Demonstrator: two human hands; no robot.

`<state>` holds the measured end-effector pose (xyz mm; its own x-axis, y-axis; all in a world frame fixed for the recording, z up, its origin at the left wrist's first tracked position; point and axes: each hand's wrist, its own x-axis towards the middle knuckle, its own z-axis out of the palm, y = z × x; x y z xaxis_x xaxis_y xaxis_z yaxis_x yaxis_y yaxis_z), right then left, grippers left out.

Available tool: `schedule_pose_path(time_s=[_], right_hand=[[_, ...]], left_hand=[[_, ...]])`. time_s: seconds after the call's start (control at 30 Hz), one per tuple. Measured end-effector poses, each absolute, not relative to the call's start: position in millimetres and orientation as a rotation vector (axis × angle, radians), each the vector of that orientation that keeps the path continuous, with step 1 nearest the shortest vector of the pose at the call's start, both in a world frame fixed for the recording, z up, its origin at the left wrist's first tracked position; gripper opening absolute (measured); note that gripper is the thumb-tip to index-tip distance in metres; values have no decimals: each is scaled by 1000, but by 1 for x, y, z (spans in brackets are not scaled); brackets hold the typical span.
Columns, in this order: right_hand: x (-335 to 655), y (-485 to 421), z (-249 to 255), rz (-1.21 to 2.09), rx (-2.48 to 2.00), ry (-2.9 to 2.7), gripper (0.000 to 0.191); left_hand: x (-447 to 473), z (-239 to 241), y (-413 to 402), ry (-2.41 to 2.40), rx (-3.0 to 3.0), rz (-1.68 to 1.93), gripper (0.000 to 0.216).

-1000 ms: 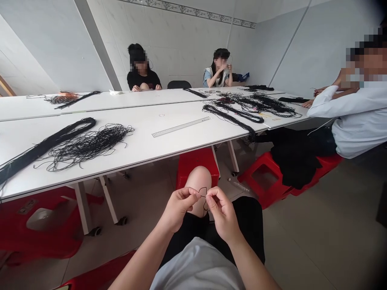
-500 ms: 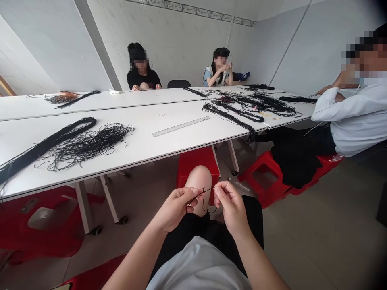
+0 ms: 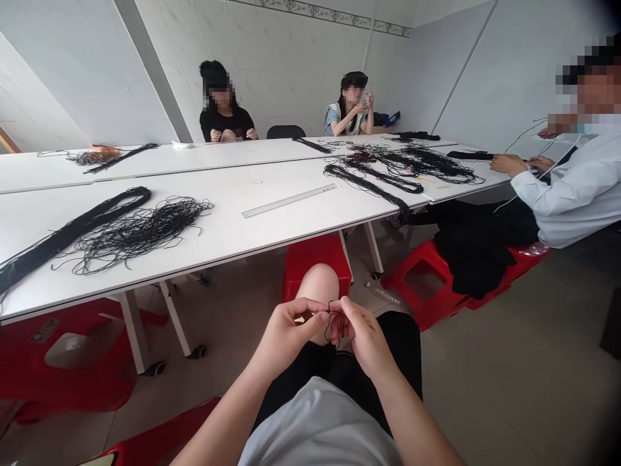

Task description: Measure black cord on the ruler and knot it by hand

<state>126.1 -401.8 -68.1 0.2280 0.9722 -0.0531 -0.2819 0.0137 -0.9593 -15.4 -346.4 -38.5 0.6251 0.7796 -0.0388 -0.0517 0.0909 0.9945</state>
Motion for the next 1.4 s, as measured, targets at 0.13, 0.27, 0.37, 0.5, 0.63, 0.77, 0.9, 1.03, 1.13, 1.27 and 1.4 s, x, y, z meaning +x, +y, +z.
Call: schedule_pose_path(time_s=[0.13, 0.27, 0.37, 0.5, 0.63, 0.77, 0.9, 1.03, 1.13, 1.27, 1.4], right_hand=[[126, -398, -63, 1169, -1074, -785, 35], [127, -397, -58, 1169, -1052, -770, 24], [126, -398, -57, 1129, -1085, -798, 22], [126, -400, -59, 1006, -1114, -930, 19], [125, -403, -60, 998, -1080, -952, 16], [125, -407, -56, 1022, -1017, -921, 16], [124, -411, -49, 1021, -996, -943, 16], [123, -414, -46, 991, -1029, -1001, 16], [123, -415, -47, 979, -1072, -1061, 19], [124, -416, -47, 988, -1077, -1097, 21], [128, -416, -44, 1028, -1061, -1081, 21]], left_hand=[[-15, -42, -349, 738, 1474, 740, 20], [-16, -45, -349, 741, 1436, 709, 23], [-15, -42, -349, 694, 1380, 690, 22], [-14, -39, -349, 658, 1314, 675, 21], [-15, -38, -351, 683, 1276, 646, 25], [-17, -35, -355, 652, 1275, 625, 25], [-18, -29, -359, 602, 1267, 626, 23], [-17, -26, -360, 593, 1263, 648, 21], [-15, -27, -360, 624, 1229, 671, 20], [-16, -30, -359, 663, 1283, 725, 17], [-16, -30, -358, 689, 1338, 738, 20]])
